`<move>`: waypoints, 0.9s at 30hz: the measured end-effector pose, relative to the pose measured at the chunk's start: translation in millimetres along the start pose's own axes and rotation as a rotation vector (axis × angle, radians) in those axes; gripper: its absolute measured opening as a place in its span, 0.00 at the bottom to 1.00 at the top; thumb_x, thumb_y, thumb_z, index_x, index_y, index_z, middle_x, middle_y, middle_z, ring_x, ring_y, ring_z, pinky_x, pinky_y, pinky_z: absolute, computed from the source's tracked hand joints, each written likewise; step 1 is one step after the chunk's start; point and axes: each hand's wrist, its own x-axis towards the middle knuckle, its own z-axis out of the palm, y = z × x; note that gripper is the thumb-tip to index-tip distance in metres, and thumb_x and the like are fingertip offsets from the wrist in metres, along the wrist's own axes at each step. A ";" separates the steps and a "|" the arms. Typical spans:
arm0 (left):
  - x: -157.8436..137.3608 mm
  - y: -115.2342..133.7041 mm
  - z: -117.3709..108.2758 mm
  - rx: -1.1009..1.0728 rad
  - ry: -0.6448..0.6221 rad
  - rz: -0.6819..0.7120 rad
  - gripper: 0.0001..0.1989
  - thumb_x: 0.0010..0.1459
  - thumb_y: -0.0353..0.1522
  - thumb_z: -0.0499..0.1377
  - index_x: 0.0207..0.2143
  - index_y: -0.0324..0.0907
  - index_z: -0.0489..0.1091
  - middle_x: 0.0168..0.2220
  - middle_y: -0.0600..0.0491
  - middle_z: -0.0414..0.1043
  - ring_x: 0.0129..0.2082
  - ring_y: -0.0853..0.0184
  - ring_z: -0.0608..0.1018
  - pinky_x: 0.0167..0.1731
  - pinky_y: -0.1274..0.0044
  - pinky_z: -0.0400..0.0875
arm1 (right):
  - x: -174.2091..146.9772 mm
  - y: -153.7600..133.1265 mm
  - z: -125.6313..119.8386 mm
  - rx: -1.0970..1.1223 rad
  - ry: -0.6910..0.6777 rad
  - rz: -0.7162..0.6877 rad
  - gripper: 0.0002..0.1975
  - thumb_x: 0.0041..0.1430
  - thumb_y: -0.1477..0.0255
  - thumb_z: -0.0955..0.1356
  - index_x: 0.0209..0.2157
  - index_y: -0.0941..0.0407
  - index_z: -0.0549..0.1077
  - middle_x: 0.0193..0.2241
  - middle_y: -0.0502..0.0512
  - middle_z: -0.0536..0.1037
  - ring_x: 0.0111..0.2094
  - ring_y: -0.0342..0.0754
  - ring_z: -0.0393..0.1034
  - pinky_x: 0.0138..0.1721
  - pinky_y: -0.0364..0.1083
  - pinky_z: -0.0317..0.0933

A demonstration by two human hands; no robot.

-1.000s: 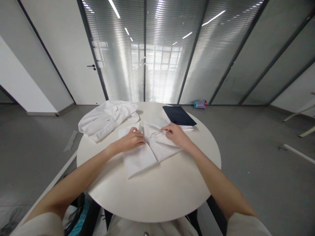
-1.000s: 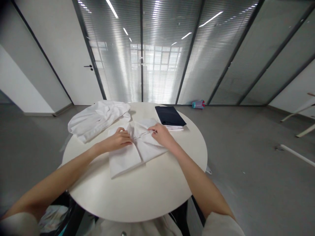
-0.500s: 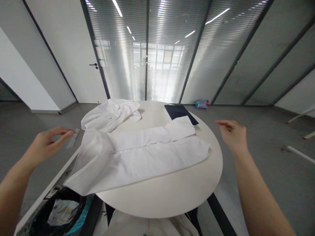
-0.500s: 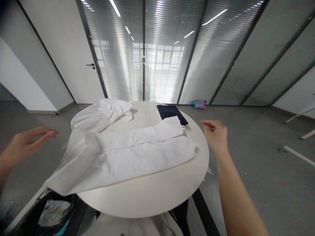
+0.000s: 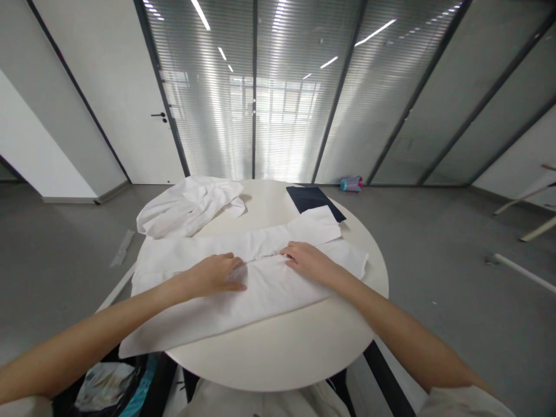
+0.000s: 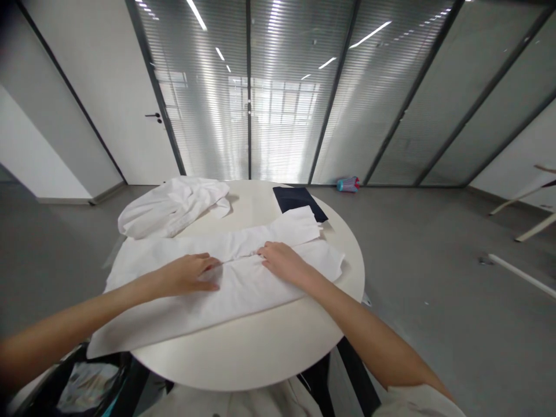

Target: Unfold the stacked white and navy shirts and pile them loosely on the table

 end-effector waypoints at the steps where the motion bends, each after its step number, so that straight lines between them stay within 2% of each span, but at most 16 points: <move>1: -3.4 4.1 -3.3 -0.013 -0.016 -0.005 0.15 0.56 0.42 0.64 0.42 0.44 0.76 0.36 0.47 0.78 0.33 0.57 0.79 0.31 0.73 0.67 | -7.6 -3.2 -12.0 0.038 0.031 0.009 0.12 0.62 0.79 0.66 0.45 0.57 0.77 0.42 0.59 0.78 0.42 0.52 0.72 0.46 0.49 0.62; 3: -19.1 19.6 -19.0 -0.099 -0.076 0.064 0.08 0.60 0.37 0.60 0.39 0.45 0.76 0.35 0.49 0.78 0.34 0.58 0.79 0.33 0.73 0.66 | -30.4 -12.7 -43.1 0.161 0.021 -0.012 0.10 0.62 0.77 0.67 0.43 0.55 0.78 0.38 0.56 0.79 0.38 0.49 0.72 0.43 0.47 0.62; 4: -31.0 30.5 -30.2 -0.166 -0.130 0.134 0.08 0.62 0.36 0.58 0.38 0.46 0.77 0.34 0.50 0.78 0.34 0.59 0.79 0.33 0.74 0.66 | -44.4 -18.0 -60.2 0.257 -0.061 -0.055 0.08 0.62 0.74 0.69 0.42 0.55 0.79 0.36 0.55 0.79 0.36 0.47 0.72 0.40 0.45 0.62; 5: -44.6 42.6 -42.5 -0.243 -0.198 0.222 0.08 0.64 0.36 0.57 0.37 0.48 0.77 0.33 0.51 0.78 0.33 0.61 0.78 0.33 0.74 0.66 | -58.8 -22.7 -76.6 0.367 -0.214 -0.128 0.08 0.61 0.71 0.70 0.42 0.54 0.80 0.34 0.53 0.79 0.34 0.46 0.72 0.38 0.44 0.62; 7: -71.2 66.5 -65.9 -0.366 -0.366 0.382 0.09 0.63 0.39 0.59 0.42 0.52 0.77 0.34 0.52 0.79 0.34 0.63 0.79 0.33 0.75 0.67 | -83.3 -28.7 -102.8 0.574 -0.521 -0.231 0.13 0.60 0.65 0.72 0.45 0.54 0.80 0.31 0.52 0.80 0.32 0.45 0.74 0.35 0.42 0.63; 8: -81.3 75.9 -74.7 -0.396 -0.408 0.423 0.10 0.63 0.41 0.60 0.45 0.53 0.77 0.35 0.52 0.79 0.33 0.63 0.79 0.31 0.75 0.67 | -91.2 -29.4 -110.6 0.639 -0.601 -0.248 0.15 0.60 0.63 0.72 0.46 0.54 0.80 0.31 0.53 0.80 0.33 0.45 0.75 0.35 0.41 0.64; 9: -87.5 82.3 -80.2 -0.400 -0.429 0.439 0.12 0.62 0.42 0.61 0.47 0.54 0.77 0.35 0.52 0.79 0.33 0.63 0.79 0.30 0.75 0.68 | -95.3 -28.5 -114.1 0.672 -0.613 -0.240 0.15 0.61 0.62 0.71 0.46 0.54 0.80 0.31 0.54 0.81 0.34 0.45 0.75 0.35 0.41 0.64; 12: -77.7 79.8 -74.5 -0.246 -0.341 0.341 0.12 0.66 0.42 0.56 0.46 0.52 0.77 0.35 0.51 0.79 0.35 0.62 0.80 0.33 0.75 0.69 | -84.2 -19.0 -99.3 0.556 -0.416 -0.153 0.13 0.64 0.64 0.68 0.45 0.53 0.81 0.35 0.56 0.81 0.37 0.48 0.76 0.39 0.43 0.65; 15: -38.0 51.5 -45.6 0.054 -0.198 0.137 0.15 0.69 0.36 0.50 0.40 0.44 0.77 0.36 0.47 0.78 0.38 0.59 0.80 0.39 0.71 0.70 | -51.6 -6.7 -61.2 0.246 -0.294 -0.087 0.13 0.65 0.69 0.67 0.48 0.55 0.79 0.42 0.59 0.80 0.42 0.52 0.75 0.43 0.46 0.64; 18: 0.9 18.0 -19.4 0.268 -0.131 0.014 0.15 0.67 0.32 0.53 0.52 0.40 0.72 0.44 0.43 0.76 0.40 0.57 0.79 0.40 0.69 0.71 | -17.6 2.7 -26.4 -0.050 -0.219 -0.054 0.21 0.63 0.78 0.65 0.57 0.55 0.72 0.46 0.63 0.77 0.44 0.54 0.73 0.41 0.46 0.62; 20: 17.5 0.7 -10.1 0.310 -0.069 0.015 0.23 0.62 0.31 0.59 0.60 0.42 0.65 0.52 0.42 0.72 0.44 0.57 0.78 0.41 0.70 0.72 | 0.5 7.7 -11.9 -0.157 -0.167 -0.081 0.23 0.62 0.81 0.65 0.58 0.54 0.70 0.47 0.62 0.74 0.42 0.52 0.73 0.38 0.44 0.60; 21: 23.1 -5.7 -7.3 0.306 -0.044 0.039 0.26 0.60 0.32 0.62 0.61 0.44 0.64 0.54 0.43 0.70 0.45 0.57 0.78 0.42 0.70 0.72 | 8.1 10.0 -6.8 -0.178 -0.156 -0.112 0.22 0.62 0.81 0.65 0.56 0.54 0.72 0.47 0.62 0.73 0.41 0.51 0.73 0.37 0.44 0.60; 22: 27.3 -10.7 -5.2 0.291 -0.033 0.072 0.25 0.60 0.32 0.63 0.59 0.45 0.66 0.54 0.44 0.70 0.46 0.58 0.77 0.43 0.71 0.71 | 14.7 12.2 -2.8 -0.185 -0.153 -0.149 0.18 0.63 0.79 0.66 0.53 0.55 0.74 0.46 0.61 0.73 0.40 0.50 0.72 0.37 0.44 0.59; 24: 33.1 -16.8 -1.5 0.255 -0.040 0.133 0.14 0.63 0.32 0.60 0.51 0.45 0.72 0.47 0.47 0.73 0.44 0.61 0.77 0.41 0.74 0.70 | 25.6 15.8 3.0 -0.188 -0.159 -0.217 0.10 0.65 0.77 0.65 0.44 0.57 0.77 0.42 0.59 0.75 0.38 0.48 0.72 0.38 0.43 0.58; 25: 35.1 -18.3 0.1 0.244 -0.046 0.151 0.09 0.64 0.31 0.57 0.46 0.44 0.74 0.43 0.49 0.74 0.42 0.62 0.77 0.39 0.75 0.69 | 30.1 17.0 4.9 -0.186 -0.157 -0.235 0.10 0.66 0.76 0.64 0.40 0.57 0.78 0.39 0.58 0.75 0.38 0.47 0.72 0.39 0.43 0.57; 27: 38.7 -19.8 1.4 0.231 -0.036 0.144 0.10 0.66 0.30 0.54 0.38 0.42 0.75 0.37 0.50 0.75 0.38 0.64 0.77 0.35 0.77 0.67 | 37.3 18.2 5.6 -0.161 -0.134 -0.228 0.12 0.68 0.75 0.63 0.36 0.58 0.79 0.36 0.57 0.77 0.37 0.46 0.71 0.38 0.43 0.56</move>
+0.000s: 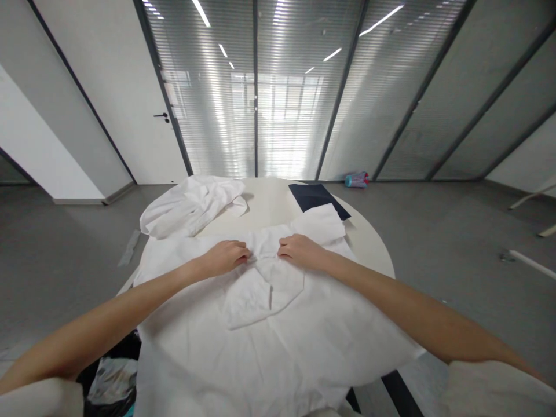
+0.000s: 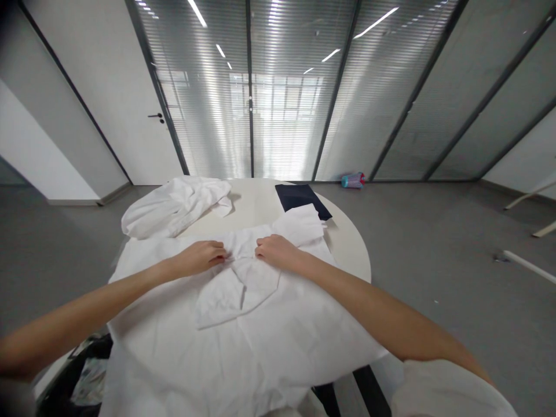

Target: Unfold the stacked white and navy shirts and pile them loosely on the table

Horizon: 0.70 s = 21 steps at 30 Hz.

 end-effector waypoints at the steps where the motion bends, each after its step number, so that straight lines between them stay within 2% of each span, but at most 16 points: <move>1: 1.6 -1.5 -0.9 -0.009 0.020 -0.025 0.11 0.66 0.29 0.53 0.37 0.42 0.75 0.36 0.51 0.75 0.36 0.64 0.77 0.33 0.77 0.65 | 2.7 0.7 -1.8 0.029 0.019 0.026 0.12 0.67 0.74 0.64 0.35 0.58 0.79 0.37 0.57 0.77 0.37 0.46 0.71 0.37 0.43 0.55; 3: 5.6 -8.5 -7.3 -0.029 0.103 -0.099 0.10 0.65 0.28 0.53 0.36 0.42 0.75 0.37 0.52 0.75 0.34 0.66 0.76 0.30 0.78 0.63 | 7.2 1.0 -9.5 0.108 0.076 0.126 0.10 0.66 0.74 0.64 0.36 0.57 0.79 0.36 0.56 0.78 0.35 0.46 0.71 0.34 0.42 0.53; 5: 11.8 -23.0 -18.7 -0.039 0.245 -0.219 0.08 0.64 0.29 0.54 0.36 0.42 0.74 0.38 0.53 0.74 0.33 0.68 0.75 0.30 0.78 0.61 | 10.5 -0.2 -21.4 0.193 0.153 0.231 0.09 0.65 0.74 0.65 0.39 0.57 0.78 0.32 0.54 0.78 0.32 0.45 0.70 0.31 0.42 0.52; 7: 21.3 -44.2 -31.3 -0.034 0.385 -0.357 0.08 0.64 0.29 0.54 0.38 0.42 0.74 0.39 0.52 0.73 0.33 0.69 0.73 0.31 0.78 0.61 | 12.8 -2.9 -33.9 0.292 0.197 0.254 0.10 0.65 0.74 0.64 0.44 0.57 0.76 0.28 0.51 0.77 0.28 0.43 0.68 0.30 0.41 0.52; 9: 33.3 -67.3 -39.8 -0.027 0.468 -0.477 0.08 0.65 0.29 0.53 0.40 0.41 0.73 0.39 0.51 0.71 0.33 0.68 0.72 0.32 0.78 0.62 | 13.5 -6.8 -41.9 0.378 0.156 0.163 0.11 0.64 0.72 0.66 0.48 0.56 0.74 0.31 0.51 0.77 0.28 0.43 0.68 0.32 0.41 0.55; 11: 45.9 -85.2 -41.7 -0.028 0.490 -0.543 0.08 0.65 0.28 0.53 0.40 0.39 0.72 0.37 0.50 0.70 0.34 0.68 0.72 0.34 0.76 0.63 | 12.6 -10.9 -41.2 0.391 0.047 0.041 0.16 0.61 0.68 0.71 0.50 0.56 0.73 0.40 0.54 0.77 0.32 0.44 0.70 0.35 0.41 0.58; 14: 60.7 -90.4 -36.1 -0.040 0.505 -0.534 0.06 0.63 0.25 0.54 0.40 0.38 0.70 0.38 0.49 0.71 0.37 0.65 0.74 0.37 0.75 0.66 | 10.0 -15.6 -23.5 0.320 -0.088 -0.043 0.25 0.54 0.64 0.75 0.53 0.55 0.73 0.50 0.59 0.73 0.40 0.48 0.72 0.38 0.43 0.60; 15: 63.4 -86.1 -34.0 -0.048 0.499 -0.482 0.06 0.62 0.25 0.55 0.42 0.38 0.70 0.39 0.48 0.72 0.38 0.64 0.75 0.39 0.75 0.67 | 9.7 -16.4 -15.5 0.300 -0.101 -0.040 0.24 0.55 0.65 0.75 0.53 0.55 0.73 0.50 0.59 0.72 0.41 0.49 0.72 0.38 0.43 0.61; 17: 64.8 -71.6 -31.4 -0.076 0.446 -0.320 0.08 0.60 0.28 0.58 0.43 0.40 0.71 0.39 0.49 0.74 0.39 0.65 0.76 0.39 0.76 0.68 | 10.4 -17.0 -2.3 0.270 -0.071 -0.029 0.14 0.60 0.70 0.72 0.47 0.56 0.75 0.47 0.58 0.73 0.40 0.48 0.72 0.38 0.43 0.60; 19: 61.0 -55.5 -30.8 -0.163 0.269 -0.141 0.07 0.59 0.30 0.59 0.40 0.41 0.73 0.35 0.52 0.76 0.33 0.67 0.78 0.36 0.78 0.69 | 11.7 -16.4 2.3 0.253 0.001 -0.003 0.06 0.64 0.75 0.67 0.40 0.57 0.76 0.42 0.56 0.75 0.38 0.46 0.71 0.39 0.43 0.59; 21: 54.0 -43.8 -30.2 -0.292 0.007 -0.055 0.06 0.59 0.29 0.57 0.36 0.40 0.74 0.30 0.54 0.77 0.26 0.70 0.77 0.32 0.80 0.68 | 11.7 -14.2 -2.3 0.257 0.098 0.070 0.08 0.66 0.77 0.64 0.36 0.57 0.75 0.39 0.54 0.76 0.38 0.46 0.71 0.39 0.43 0.58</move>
